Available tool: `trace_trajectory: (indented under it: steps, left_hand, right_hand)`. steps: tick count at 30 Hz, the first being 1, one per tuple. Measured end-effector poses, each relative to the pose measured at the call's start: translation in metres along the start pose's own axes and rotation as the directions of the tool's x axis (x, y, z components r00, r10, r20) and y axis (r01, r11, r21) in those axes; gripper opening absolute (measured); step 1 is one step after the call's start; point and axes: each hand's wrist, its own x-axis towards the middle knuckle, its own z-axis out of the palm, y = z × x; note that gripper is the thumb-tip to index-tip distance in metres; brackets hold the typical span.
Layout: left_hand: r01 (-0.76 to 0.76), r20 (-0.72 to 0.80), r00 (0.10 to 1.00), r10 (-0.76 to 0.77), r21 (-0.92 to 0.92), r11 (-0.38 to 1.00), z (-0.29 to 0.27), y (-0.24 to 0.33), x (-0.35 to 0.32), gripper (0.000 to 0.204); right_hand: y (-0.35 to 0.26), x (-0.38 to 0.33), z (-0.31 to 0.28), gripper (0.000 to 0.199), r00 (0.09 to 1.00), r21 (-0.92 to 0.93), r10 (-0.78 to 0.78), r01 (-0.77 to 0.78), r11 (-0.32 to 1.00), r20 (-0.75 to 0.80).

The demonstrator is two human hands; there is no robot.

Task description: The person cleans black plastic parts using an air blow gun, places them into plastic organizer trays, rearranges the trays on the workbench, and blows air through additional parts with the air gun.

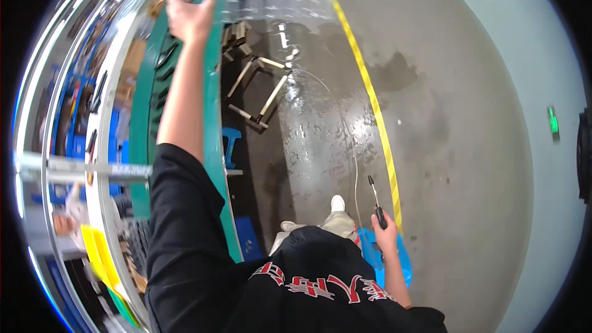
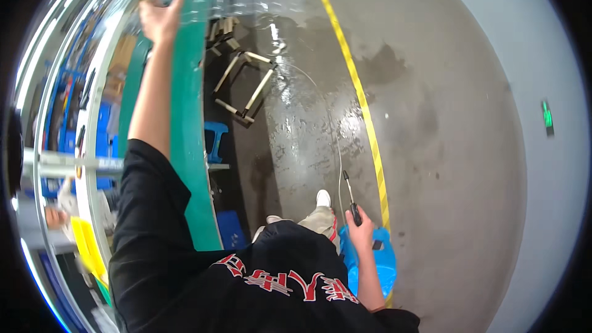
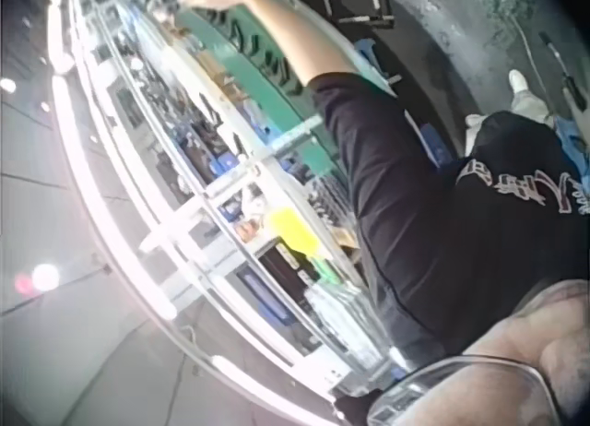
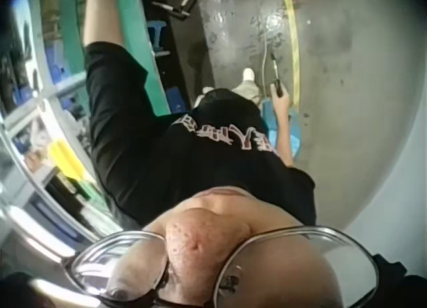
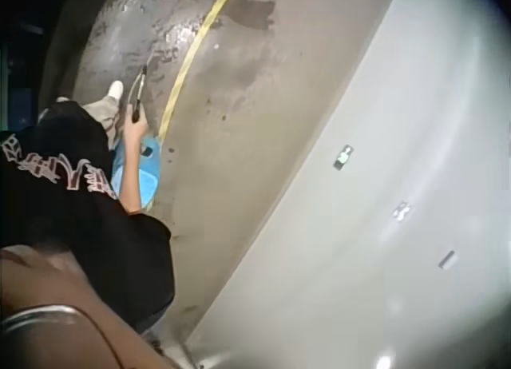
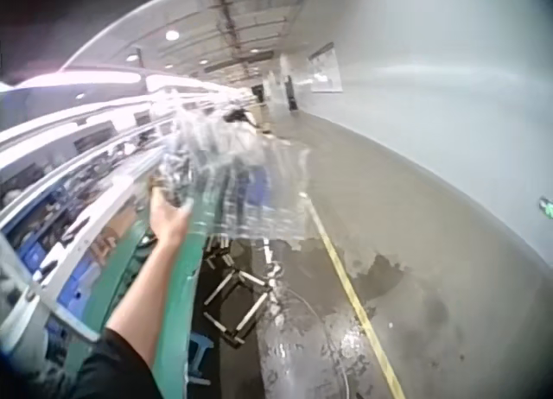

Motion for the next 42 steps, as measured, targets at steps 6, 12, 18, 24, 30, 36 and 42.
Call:
trace_trajectory:
  steps: [6,12,18,24,30,36,42]
  left_hand:
    - [0.417,0.197,0.906,-0.374,-0.277,0.866,-0.106,-0.062,-0.118,0.055]
    - [0.662,0.153,0.735,-0.661,-0.372,0.650,-0.264,-0.147,-0.300,0.062]
    - [0.823,-0.163,0.394,-0.904,-0.375,0.426,-0.443,-0.182,-0.507,0.065]
    - [0.723,-0.524,-0.117,-0.844,-0.628,0.290,-0.586,-0.154,-0.663,0.061]
    - [0.674,-0.653,-0.334,-0.680,-0.670,0.313,-0.673,-0.165,-0.754,0.055]
    - [0.890,-0.665,-0.228,-0.711,-0.439,0.125,-0.774,-0.228,-0.855,0.050]
    - [0.947,-0.321,-0.274,-0.907,-0.255,-0.196,-0.810,-0.269,-0.874,0.057]
  right_hand:
    - [-0.037,0.029,-0.001,0.042,0.946,-0.168,-0.117,0.174,0.970,0.302]
    - [-0.040,0.062,0.029,0.037,0.754,-0.288,-0.051,0.311,0.906,0.654]
    - [-0.056,0.068,0.090,0.031,0.539,-0.280,-0.055,0.520,0.807,0.841]
    - [-0.077,0.045,0.145,0.031,0.335,-0.244,0.023,0.635,0.733,0.942]
    - [-0.097,-0.028,0.192,0.031,0.271,-0.219,0.015,0.745,0.630,0.963]
    - [-0.058,-0.078,0.201,0.031,0.192,-0.138,-0.069,0.871,0.471,0.979]
    - [-0.037,-0.128,0.172,0.035,0.327,-0.308,-0.007,0.896,0.321,0.945]
